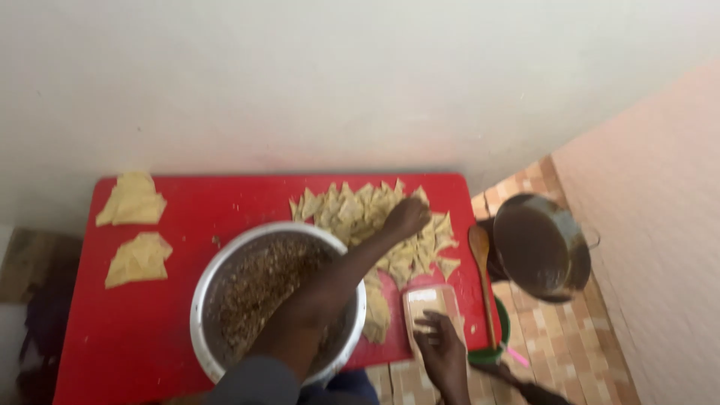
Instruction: Folding and filling pastry wrappers with a meat and vegetable mixture to make samosas
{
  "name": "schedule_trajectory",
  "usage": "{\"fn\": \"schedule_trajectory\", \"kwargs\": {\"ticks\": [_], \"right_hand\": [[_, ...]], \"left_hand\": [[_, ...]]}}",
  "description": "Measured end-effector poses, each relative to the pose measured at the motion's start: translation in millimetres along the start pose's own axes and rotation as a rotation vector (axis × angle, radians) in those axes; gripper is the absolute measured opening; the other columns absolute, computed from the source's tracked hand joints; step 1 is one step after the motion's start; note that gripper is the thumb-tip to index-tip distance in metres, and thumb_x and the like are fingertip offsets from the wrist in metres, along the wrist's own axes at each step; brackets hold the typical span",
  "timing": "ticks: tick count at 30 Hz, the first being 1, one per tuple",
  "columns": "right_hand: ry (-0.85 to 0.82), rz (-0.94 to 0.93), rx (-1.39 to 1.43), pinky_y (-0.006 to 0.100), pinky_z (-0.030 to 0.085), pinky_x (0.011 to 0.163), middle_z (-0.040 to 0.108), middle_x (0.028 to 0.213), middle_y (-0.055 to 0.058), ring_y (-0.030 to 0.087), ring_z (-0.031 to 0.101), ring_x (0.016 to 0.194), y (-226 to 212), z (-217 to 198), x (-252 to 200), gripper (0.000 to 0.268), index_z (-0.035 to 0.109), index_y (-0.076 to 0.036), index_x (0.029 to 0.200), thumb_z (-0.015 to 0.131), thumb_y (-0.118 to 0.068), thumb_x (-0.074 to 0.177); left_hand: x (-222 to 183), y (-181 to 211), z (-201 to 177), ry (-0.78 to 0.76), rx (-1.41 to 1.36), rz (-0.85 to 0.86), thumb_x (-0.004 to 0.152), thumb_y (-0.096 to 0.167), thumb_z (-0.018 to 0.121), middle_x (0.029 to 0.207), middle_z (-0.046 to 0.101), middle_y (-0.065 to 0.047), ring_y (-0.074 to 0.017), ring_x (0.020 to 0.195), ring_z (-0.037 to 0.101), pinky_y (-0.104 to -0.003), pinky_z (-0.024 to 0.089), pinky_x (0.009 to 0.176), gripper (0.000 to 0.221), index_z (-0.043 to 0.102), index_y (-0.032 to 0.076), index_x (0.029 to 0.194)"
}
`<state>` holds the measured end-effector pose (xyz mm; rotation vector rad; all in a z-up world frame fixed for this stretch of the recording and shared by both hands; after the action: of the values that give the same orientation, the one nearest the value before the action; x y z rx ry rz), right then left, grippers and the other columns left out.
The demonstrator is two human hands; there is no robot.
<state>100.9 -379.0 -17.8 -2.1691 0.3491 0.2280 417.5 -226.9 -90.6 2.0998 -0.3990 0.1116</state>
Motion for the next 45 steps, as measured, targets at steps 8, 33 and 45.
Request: {"fn": "schedule_trajectory", "kwargs": {"ticks": [8,33,45], "right_hand": [[-0.190,-0.226,-0.188,0.043,0.065,0.088,0.087,0.115,0.004,0.025,0.080,0.107,17.3,92.1,25.3,0.040,0.075,-0.019,0.137,0.075,-0.022,0.097],[-0.510,-0.425,-0.682,0.059,0.063,0.102,0.089,0.116,0.016,0.041,0.083,0.115,46.8,169.4,95.0,0.053,0.069,-0.014,0.149,0.070,-0.017,0.096],[0.090,-0.639,-0.246,0.051,0.065,0.082,0.087,0.100,0.012,0.038,0.083,0.094,-163.0,101.5,15.5,0.026,0.085,-0.022,0.118,0.080,-0.013,0.094]], "left_hand": [[-59.9,-15.1,6.9,-0.328,0.248,-0.118,0.097,0.047,0.079,0.157,0.064,-0.015,-0.0422,0.156,0.048,-0.067,0.041,0.120,0.050,0.080,0.017,0.137],[-407.9,57.2,-287.9,0.320,-0.571,-0.459,0.101,0.009,0.083,0.100,0.086,-0.023,-0.0413,0.100,0.088,-0.050,0.072,0.082,0.018,0.091,0.004,0.116],[-374.6,79.0,-219.7,-0.108,-1.231,-0.515,0.112,0.023,0.080,0.173,0.041,-0.042,-0.0589,0.161,0.039,-0.068,0.037,0.133,0.084,0.035,-0.012,0.173]]}}
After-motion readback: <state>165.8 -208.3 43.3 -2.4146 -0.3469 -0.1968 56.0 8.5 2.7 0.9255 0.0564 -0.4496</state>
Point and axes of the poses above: each hand's wrist, its own x-axis towards the middle knuckle, its own z-axis out of the palm, y = z × x, the point moved 9 cm from there along x, towards the middle knuckle
